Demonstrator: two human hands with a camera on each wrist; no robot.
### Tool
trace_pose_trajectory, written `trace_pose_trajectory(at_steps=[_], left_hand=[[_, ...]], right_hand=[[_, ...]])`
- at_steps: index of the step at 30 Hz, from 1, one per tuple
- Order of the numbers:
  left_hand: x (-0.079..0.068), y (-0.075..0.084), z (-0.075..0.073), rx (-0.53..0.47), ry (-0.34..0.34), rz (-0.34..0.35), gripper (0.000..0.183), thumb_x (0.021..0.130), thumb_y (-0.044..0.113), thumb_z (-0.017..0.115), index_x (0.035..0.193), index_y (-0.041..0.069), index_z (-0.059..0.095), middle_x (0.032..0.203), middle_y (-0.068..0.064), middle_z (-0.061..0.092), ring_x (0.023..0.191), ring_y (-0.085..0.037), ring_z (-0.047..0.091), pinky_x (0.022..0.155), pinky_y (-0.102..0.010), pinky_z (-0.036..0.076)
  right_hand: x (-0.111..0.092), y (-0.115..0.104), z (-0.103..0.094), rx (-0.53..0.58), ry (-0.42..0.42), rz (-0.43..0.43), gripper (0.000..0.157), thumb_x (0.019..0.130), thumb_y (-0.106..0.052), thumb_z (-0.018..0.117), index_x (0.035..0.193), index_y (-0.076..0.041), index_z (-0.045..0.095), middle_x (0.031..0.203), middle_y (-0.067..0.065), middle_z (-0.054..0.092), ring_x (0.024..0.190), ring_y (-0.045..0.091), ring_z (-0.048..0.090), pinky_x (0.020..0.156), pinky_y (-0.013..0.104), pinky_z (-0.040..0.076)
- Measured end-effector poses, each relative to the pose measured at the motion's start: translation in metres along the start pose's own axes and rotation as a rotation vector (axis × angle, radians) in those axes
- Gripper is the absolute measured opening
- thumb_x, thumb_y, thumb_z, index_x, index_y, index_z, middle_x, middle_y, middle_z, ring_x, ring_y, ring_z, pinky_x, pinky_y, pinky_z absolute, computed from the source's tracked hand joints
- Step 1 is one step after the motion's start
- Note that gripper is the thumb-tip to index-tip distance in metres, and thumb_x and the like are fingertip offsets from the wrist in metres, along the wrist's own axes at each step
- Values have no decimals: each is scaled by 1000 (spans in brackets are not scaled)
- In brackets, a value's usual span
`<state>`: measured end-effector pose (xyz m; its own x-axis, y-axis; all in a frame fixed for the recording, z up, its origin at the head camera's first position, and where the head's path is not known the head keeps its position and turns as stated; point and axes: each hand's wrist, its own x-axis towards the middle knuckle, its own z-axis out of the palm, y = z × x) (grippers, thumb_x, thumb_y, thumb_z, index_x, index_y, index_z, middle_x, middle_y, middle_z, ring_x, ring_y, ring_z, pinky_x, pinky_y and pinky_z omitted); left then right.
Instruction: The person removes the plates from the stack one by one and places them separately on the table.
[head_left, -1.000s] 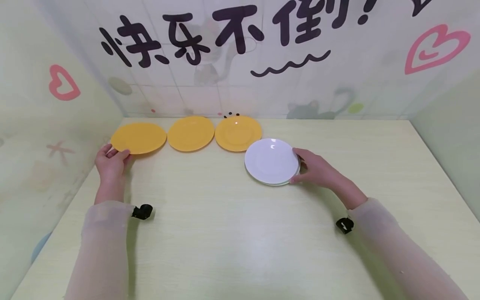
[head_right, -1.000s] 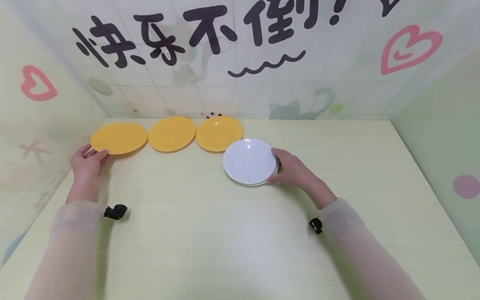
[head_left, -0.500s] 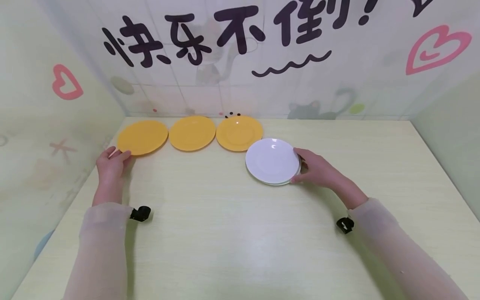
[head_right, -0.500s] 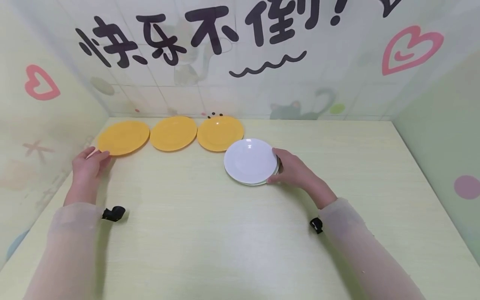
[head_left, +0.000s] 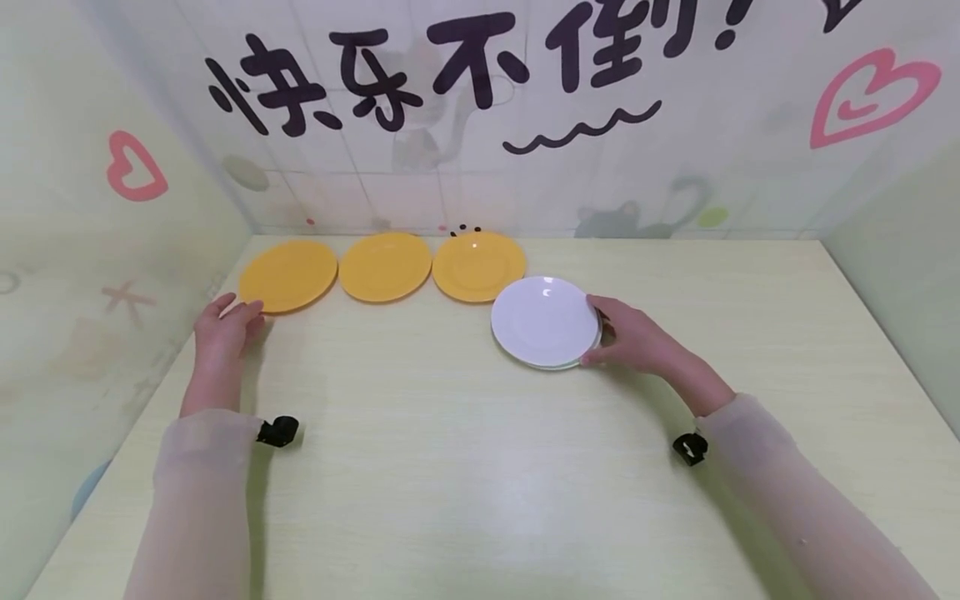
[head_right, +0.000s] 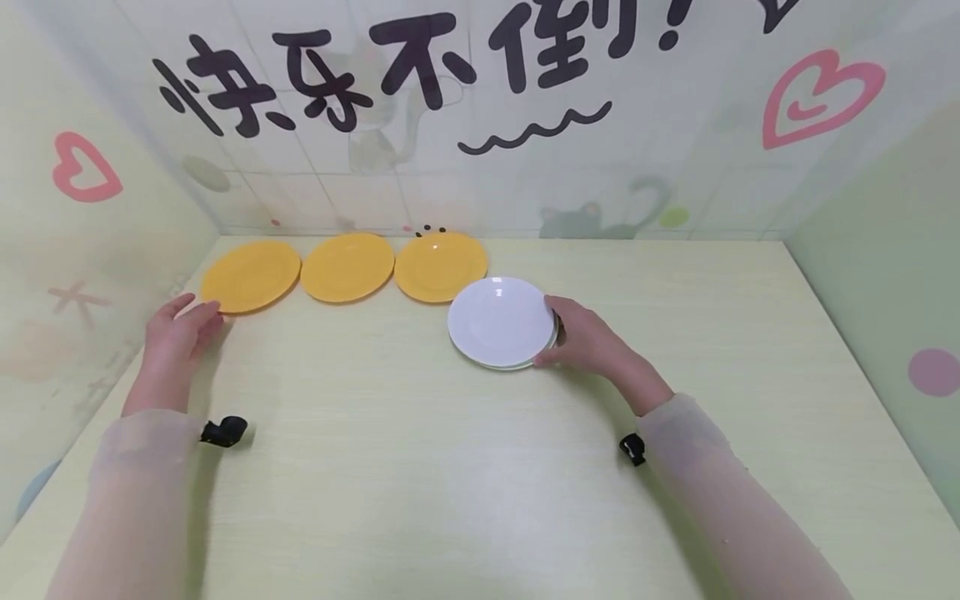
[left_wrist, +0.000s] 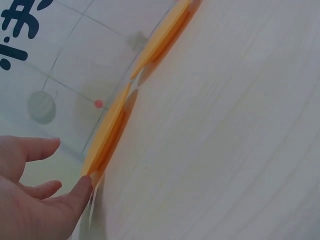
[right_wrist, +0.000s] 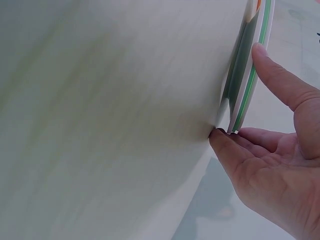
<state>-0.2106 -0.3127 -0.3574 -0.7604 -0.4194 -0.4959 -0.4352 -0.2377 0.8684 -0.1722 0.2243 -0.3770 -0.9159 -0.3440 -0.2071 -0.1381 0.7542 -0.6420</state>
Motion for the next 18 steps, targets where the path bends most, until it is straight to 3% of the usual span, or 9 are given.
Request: trace_pose_trajectory(at_steps=[4, 9, 14, 18], left_hand=[[-1, 2, 1, 21, 25, 36, 80, 96, 16, 65, 159, 27, 18, 164, 10, 22, 136, -7, 43, 118, -18, 36], [-5, 3, 3, 89, 51, 99, 74, 97, 18, 62, 158, 26, 23, 166, 10, 20, 148, -7, 28, 123, -22, 29], [-18, -1, 8, 207, -21, 163, 72, 98, 27, 62, 159, 25, 22, 167, 10, 18, 152, -8, 23, 126, -24, 24], [-31, -2, 23, 212, -108, 238, 71, 98, 29, 62, 158, 22, 24, 167, 6, 20, 152, -11, 24, 126, -25, 25]], right_hand=[[1, -2, -3, -5, 0, -1, 97, 84, -19, 81, 153, 10, 21, 159, 29, 26, 146, 44, 30, 122, 55, 29], [2, -1, -3, -1, 8, -1, 97, 83, -19, 82, 153, 10, 22, 159, 29, 27, 146, 44, 30, 122, 56, 29], [0, -1, 0, -1, -4, 8, 97, 83, -21, 82, 153, 10, 22, 159, 29, 27, 147, 44, 30, 122, 56, 29], [-1, -2, -1, -3, 6, 0, 96, 83, -20, 82, 153, 10, 23, 159, 29, 28, 146, 45, 32, 122, 56, 30]])
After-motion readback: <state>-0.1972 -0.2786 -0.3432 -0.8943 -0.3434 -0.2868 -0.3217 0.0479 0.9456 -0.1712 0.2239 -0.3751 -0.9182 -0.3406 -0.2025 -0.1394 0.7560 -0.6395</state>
